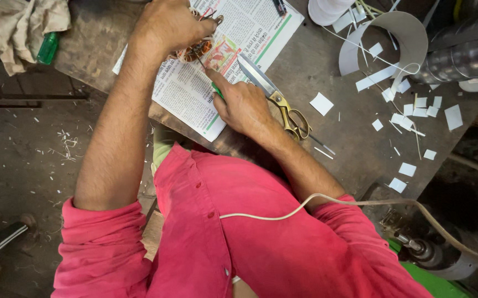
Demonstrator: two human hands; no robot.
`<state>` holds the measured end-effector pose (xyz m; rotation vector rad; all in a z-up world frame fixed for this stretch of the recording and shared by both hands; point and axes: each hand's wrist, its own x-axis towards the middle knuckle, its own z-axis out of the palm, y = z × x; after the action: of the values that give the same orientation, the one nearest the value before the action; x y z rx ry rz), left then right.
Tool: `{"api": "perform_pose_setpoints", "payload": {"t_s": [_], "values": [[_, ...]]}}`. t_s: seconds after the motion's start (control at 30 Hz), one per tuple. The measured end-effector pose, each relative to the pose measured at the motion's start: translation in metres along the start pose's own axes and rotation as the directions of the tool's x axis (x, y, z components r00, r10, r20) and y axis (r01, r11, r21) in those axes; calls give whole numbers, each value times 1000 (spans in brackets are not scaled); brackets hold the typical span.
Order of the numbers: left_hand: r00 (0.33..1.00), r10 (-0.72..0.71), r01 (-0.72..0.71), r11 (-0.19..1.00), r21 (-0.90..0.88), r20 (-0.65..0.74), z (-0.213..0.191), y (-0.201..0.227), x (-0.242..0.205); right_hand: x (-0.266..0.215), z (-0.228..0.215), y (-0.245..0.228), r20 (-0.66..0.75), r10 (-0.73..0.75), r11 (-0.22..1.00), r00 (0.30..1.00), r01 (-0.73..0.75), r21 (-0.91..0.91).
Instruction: The person uses a green-handled tool to scrape and clean the copper windings of a motor stator. They repeatedly scrape the surface of the windings while holding the stator over a newspaper on a workbench.
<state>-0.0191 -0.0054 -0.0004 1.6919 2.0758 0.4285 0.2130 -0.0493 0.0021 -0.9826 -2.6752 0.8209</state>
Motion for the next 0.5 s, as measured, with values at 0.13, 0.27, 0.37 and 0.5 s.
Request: {"api": "perform_pose_setpoints", "payload": {"t_s": [0.13, 0.27, 0.37, 0.5], "values": [[1000, 23, -23, 1000, 20, -13, 3, 0, 2, -2, 0, 1, 11, -4, 999, 1000, 3, 44], [998, -52, 51, 999, 17, 42, 4, -1, 1, -2, 2, 1, 38, 17, 997, 999, -20, 75], [996, -68, 68, 998, 10, 65, 4, -2, -1, -2, 7, -2, 45, 36, 996, 998, -40, 79], [999, 47, -48, 999, -23, -15, 5, -5, 0, 0, 12, -5, 10, 30, 998, 999, -31, 63]]}}
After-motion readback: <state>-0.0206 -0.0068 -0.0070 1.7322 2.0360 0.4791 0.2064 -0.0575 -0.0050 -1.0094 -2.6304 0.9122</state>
